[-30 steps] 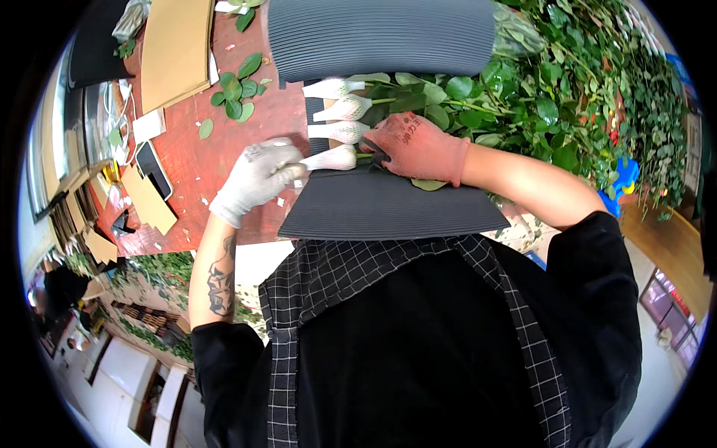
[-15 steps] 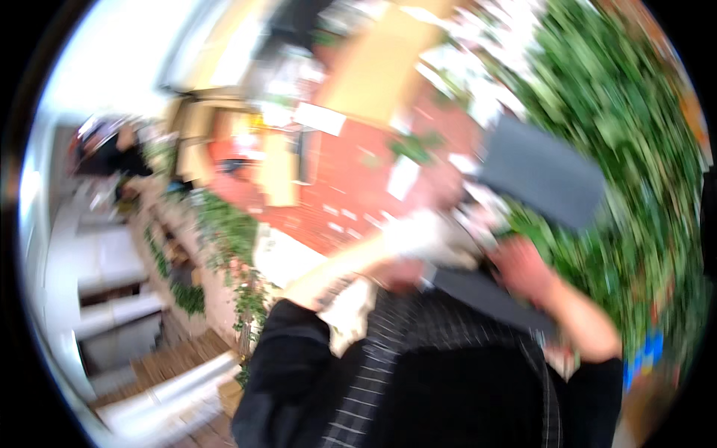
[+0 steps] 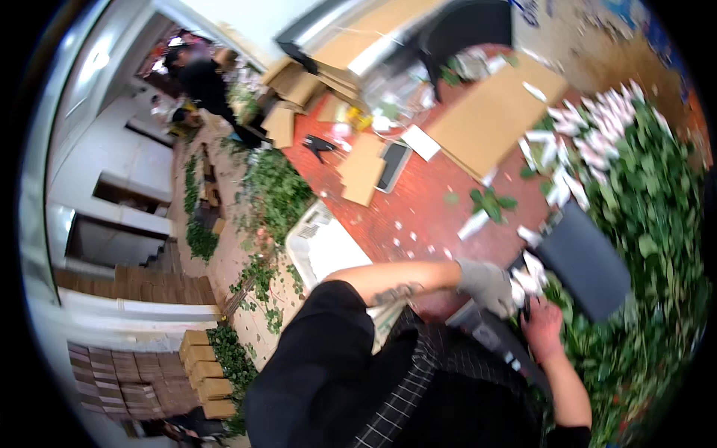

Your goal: The person bundles roses by placing them into a grey corrugated wrap on a table and secures them using a handheld cutting tool.

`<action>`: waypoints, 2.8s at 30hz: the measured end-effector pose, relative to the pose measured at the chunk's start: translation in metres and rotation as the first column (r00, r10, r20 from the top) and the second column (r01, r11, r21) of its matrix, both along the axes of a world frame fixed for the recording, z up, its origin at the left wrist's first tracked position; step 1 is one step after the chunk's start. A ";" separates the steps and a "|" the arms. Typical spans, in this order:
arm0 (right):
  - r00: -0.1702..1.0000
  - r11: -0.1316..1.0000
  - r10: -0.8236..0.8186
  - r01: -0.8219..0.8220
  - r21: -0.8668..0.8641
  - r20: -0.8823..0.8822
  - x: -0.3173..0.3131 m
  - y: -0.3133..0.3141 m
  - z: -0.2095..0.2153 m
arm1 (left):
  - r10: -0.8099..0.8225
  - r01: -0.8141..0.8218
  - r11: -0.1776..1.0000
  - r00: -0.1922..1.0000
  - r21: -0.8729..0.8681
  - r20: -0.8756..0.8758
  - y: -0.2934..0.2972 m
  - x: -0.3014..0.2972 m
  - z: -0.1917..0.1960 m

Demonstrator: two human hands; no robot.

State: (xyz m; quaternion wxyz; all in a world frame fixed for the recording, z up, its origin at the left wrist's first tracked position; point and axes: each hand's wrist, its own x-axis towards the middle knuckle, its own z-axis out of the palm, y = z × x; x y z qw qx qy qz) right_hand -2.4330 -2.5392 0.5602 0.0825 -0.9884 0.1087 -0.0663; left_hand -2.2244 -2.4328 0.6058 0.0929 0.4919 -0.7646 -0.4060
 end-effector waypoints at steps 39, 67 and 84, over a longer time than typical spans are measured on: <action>0.974 0.992 -0.124 0.127 -0.001 -0.188 0.025 -0.003 0.019 | 0.275 -0.277 0.960 0.958 -0.024 -0.086 0.018 -0.006 0.002; 0.981 0.988 -0.074 0.047 -0.150 -0.180 0.013 0.003 0.008 | 0.469 -0.444 0.820 0.883 -0.361 -0.020 0.022 0.036 0.014; 0.984 0.989 -0.132 0.122 -0.087 -0.120 0.038 -0.018 0.026 | 0.255 -0.192 0.956 0.918 -0.224 0.303 0.011 -0.013 0.000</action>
